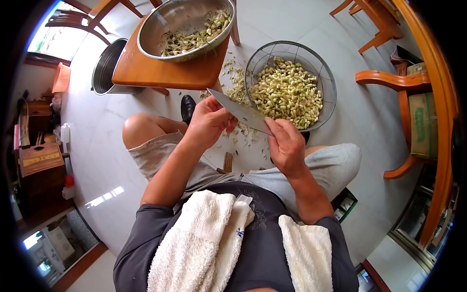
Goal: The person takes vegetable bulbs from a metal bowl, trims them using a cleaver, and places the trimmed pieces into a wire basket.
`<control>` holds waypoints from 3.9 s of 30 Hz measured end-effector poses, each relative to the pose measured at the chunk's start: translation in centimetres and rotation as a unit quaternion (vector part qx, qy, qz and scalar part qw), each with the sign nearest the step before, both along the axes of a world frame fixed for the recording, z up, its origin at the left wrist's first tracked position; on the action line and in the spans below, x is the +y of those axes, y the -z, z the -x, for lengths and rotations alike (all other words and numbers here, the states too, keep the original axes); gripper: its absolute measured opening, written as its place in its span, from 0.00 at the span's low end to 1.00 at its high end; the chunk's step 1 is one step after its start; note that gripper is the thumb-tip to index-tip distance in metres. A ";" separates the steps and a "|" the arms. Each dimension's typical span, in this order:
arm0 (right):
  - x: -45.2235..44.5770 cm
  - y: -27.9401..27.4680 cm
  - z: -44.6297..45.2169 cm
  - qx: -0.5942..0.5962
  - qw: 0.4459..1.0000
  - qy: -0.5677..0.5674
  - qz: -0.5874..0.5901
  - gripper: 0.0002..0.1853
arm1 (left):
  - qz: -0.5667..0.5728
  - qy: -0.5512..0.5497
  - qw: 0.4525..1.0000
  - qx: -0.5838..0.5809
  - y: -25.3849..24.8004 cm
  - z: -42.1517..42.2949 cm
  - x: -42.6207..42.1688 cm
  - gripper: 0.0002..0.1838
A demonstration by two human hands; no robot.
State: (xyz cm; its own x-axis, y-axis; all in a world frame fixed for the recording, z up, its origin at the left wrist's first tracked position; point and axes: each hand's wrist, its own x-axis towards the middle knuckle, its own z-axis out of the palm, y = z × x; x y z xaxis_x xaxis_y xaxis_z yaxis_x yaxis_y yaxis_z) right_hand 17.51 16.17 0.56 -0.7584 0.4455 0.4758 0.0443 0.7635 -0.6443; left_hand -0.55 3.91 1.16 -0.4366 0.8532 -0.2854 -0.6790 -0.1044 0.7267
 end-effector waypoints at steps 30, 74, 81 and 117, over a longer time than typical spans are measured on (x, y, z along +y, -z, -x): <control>0.2 1.7 0.1 -0.048 0.988 0.039 0.140 0.13 | -0.027 0.024 0.994 -0.108 1.4 0.8 -0.6 0.07; 0.7 3.0 -0.2 -0.146 0.965 0.057 0.212 0.10 | 0.010 0.027 0.996 -0.087 1.6 1.6 -0.8 0.07; 0.6 1.9 -0.2 -0.114 0.960 0.053 0.251 0.09 | 0.075 -0.076 0.993 -0.043 3.7 1.4 -0.2 0.06; 0.2 5.8 -1.0 -0.393 0.916 -0.023 0.077 0.07 | 0.103 -0.123 0.890 0.427 1.7 -1.3 5.7 0.06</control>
State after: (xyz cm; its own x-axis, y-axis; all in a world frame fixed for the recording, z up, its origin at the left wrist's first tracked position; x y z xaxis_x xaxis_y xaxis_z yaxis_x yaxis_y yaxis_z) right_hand 18.55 16.37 -5.26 -0.8595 0.4207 -0.2905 0.5106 0.6785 -0.5281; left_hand 0.75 9.59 -0.55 -0.7352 0.6702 0.1013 0.1553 0.0211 0.9876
